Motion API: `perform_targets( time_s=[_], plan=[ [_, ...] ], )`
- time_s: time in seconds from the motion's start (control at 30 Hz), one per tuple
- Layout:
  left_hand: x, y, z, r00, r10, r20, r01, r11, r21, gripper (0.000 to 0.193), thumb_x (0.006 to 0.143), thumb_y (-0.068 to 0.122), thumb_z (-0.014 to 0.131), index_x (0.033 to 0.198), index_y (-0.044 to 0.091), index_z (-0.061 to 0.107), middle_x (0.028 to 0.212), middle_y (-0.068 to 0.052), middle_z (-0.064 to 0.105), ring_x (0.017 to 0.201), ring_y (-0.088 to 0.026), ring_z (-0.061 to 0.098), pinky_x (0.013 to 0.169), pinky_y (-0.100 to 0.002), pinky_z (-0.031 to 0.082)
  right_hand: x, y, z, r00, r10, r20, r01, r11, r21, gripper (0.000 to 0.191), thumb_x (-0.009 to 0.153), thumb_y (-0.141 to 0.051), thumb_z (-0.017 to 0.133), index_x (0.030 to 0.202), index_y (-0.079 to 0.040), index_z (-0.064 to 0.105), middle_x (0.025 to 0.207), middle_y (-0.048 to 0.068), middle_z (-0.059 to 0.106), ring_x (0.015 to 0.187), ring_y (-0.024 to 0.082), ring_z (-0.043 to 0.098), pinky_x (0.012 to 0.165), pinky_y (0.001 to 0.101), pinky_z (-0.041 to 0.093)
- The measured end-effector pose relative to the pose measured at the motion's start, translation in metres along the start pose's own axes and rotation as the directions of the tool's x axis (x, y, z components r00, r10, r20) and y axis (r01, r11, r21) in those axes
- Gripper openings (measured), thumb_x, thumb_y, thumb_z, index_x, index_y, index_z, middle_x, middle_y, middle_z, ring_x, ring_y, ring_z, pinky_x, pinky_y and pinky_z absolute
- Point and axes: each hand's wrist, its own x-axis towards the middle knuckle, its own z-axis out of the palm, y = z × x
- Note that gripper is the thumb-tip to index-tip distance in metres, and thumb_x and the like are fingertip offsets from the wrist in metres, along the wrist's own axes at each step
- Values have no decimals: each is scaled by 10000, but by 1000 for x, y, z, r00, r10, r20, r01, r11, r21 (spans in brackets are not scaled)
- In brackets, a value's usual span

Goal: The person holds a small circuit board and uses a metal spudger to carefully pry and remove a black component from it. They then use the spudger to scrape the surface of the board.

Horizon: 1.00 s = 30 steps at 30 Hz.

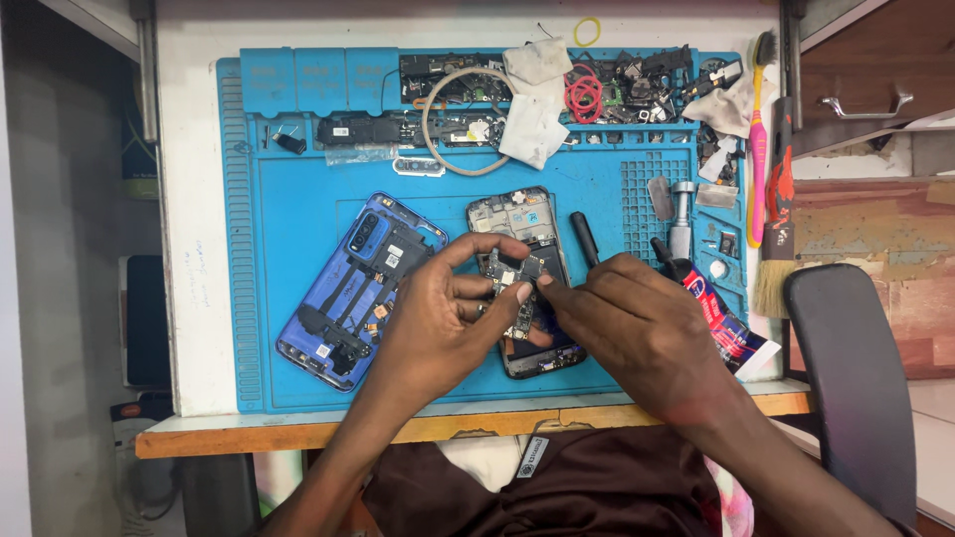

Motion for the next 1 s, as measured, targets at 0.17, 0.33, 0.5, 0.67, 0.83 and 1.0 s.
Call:
perform_targets(
  time_s=[0.17, 0.33, 0.5, 0.67, 0.83, 1.0],
  plan=[
    [-2, 0, 2, 1000, 21, -11, -21, 999, 26, 348, 956, 66, 662, 1292, 24, 579, 914, -130, 795, 752, -125, 788, 484, -164, 485, -1, -3, 3, 1000, -1, 4, 1, 1000, -20, 371, 793, -7, 786, 1145, 90, 718, 853, 93, 665, 758, 229, 620, 650, 350, 528],
    [-1, 2, 5, 999, -3, -54, 8, 996, 89, 339, 952, 69, 679, 1282, 49, 608, 858, -116, 781, 683, -87, 710, 442, -174, 413, -3, -6, 4, 998, 55, 13, -55, 998, 20, 385, 788, -55, 807, 1136, 92, 727, 826, 93, 657, 728, 221, 605, 619, 350, 512],
    [-2, 4, 9, 997, -13, -74, 22, 991, 130, 345, 942, 79, 659, 1280, 65, 588, 875, -68, 804, 738, -66, 794, 493, -179, 545, -3, -6, 6, 1000, 19, 23, -18, 999, -45, 349, 774, -29, 778, 1103, 76, 725, 848, 98, 655, 761, 232, 615, 650, 352, 526],
    [-5, 2, 12, 995, 32, -94, -15, 985, 173, 375, 949, 81, 660, 1315, 75, 577, 781, -74, 791, 701, -60, 753, 463, -202, 501, -3, -11, 10, 999, 48, 4, -48, 998, -32, 320, 785, -21, 770, 1086, 76, 720, 834, 100, 633, 783, 238, 623, 669, 357, 534],
    [-8, -2, 18, 987, 106, -122, -69, 958, 277, 383, 957, 70, 659, 1332, 78, 581, 676, -75, 743, 627, -56, 696, 462, -228, 482, -5, -17, 12, 998, 68, 15, -67, 996, -59, 305, 764, 18, 743, 1060, 84, 718, 849, 102, 659, 804, 238, 637, 678, 364, 540],
    [-8, -2, 20, 984, 128, -121, -83, 943, 321, 377, 965, 97, 657, 1333, 85, 573, 675, -65, 752, 626, -68, 738, 488, -237, 537, -5, -19, 11, 993, 117, 19, -117, 993, -4, 321, 761, 9, 743, 1077, 67, 724, 891, 117, 680, 842, 256, 658, 720, 368, 559]
  ],
)
